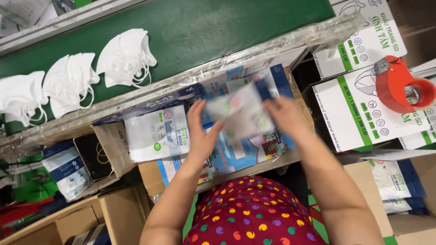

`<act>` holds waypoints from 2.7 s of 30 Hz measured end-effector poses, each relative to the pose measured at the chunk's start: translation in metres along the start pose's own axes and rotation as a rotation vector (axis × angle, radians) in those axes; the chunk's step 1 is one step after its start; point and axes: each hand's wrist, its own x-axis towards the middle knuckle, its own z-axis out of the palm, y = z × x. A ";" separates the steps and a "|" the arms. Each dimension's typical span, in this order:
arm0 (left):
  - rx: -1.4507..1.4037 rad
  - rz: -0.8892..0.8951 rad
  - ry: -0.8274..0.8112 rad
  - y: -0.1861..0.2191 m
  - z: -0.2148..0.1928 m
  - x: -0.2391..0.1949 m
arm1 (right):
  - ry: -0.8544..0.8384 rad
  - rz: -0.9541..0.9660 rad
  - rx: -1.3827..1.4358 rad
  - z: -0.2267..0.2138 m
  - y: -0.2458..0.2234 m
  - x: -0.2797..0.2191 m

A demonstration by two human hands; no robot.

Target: Packaging face masks into plastic sleeves and then into cardboard boxes on a production line.

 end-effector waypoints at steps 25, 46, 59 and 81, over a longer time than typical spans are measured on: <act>-0.025 0.070 -0.631 -0.071 0.044 -0.036 | -0.125 -0.550 0.227 0.034 0.155 -0.049; 0.024 0.321 -0.722 -0.014 0.105 -0.050 | 0.703 0.118 0.683 -0.262 0.316 -0.377; 0.342 0.376 -0.579 -0.010 0.108 -0.058 | 0.793 0.337 -0.901 -0.245 0.403 -0.248; 0.231 0.309 -0.498 -0.024 0.099 -0.056 | 0.340 0.733 -0.585 -0.206 0.360 -0.247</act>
